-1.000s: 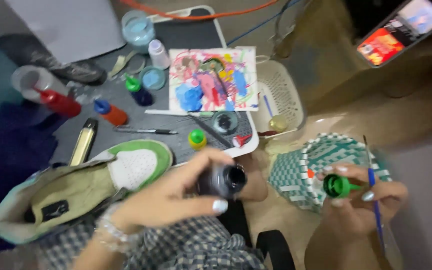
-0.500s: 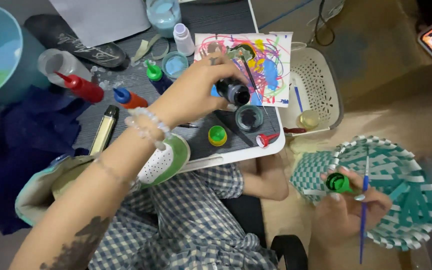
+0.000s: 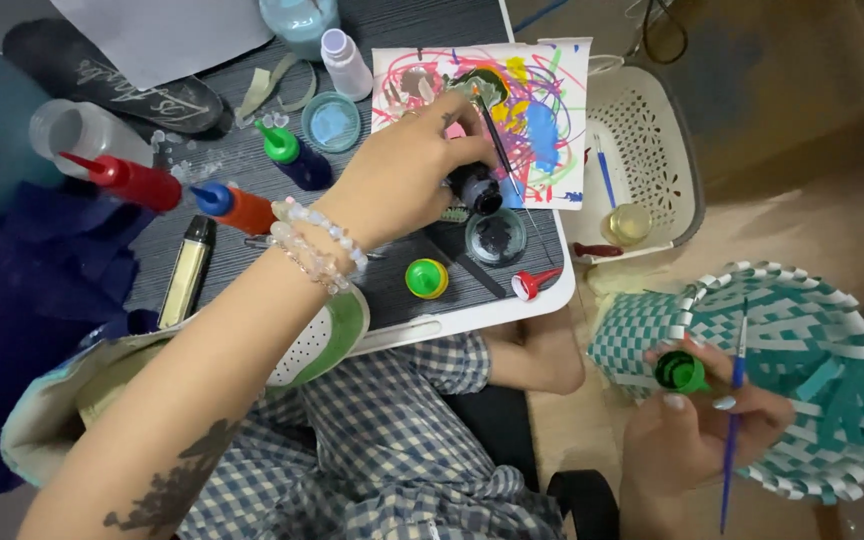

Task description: Painting detailed designs on a sneaker using acrylic paints and fine brushes at a workspace.

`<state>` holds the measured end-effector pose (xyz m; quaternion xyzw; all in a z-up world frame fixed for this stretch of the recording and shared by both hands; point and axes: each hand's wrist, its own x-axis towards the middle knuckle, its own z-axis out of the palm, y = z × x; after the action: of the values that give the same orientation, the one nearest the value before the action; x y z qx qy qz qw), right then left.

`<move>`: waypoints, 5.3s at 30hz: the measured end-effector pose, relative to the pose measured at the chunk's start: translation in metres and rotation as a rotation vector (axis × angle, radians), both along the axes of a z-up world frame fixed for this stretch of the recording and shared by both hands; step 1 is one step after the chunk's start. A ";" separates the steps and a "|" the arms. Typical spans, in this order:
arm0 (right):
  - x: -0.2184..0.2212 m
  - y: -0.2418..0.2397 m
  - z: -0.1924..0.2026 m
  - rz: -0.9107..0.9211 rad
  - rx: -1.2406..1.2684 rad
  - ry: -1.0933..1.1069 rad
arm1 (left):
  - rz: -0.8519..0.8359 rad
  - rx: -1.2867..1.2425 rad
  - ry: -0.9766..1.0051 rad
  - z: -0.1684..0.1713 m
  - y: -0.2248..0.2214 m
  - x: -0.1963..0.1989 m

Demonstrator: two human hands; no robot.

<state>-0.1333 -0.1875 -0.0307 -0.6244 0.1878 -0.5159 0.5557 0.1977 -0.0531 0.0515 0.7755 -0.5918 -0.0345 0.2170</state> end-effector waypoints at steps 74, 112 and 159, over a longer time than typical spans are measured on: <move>-0.003 -0.004 -0.020 0.006 0.032 -0.031 | 0.029 -0.042 -0.209 -0.011 -0.012 -0.008; 0.049 -0.030 0.043 0.219 -0.143 -0.135 | 0.162 -0.191 0.560 0.046 0.009 -0.030; 0.208 0.031 0.240 0.761 -0.847 0.480 | 0.325 -0.274 0.061 0.080 0.090 -0.006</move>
<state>0.0744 -0.1568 0.2093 -0.9126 -0.1496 -0.1563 0.3469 0.1918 0.0367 0.1318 0.8227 -0.4513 0.0582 0.3407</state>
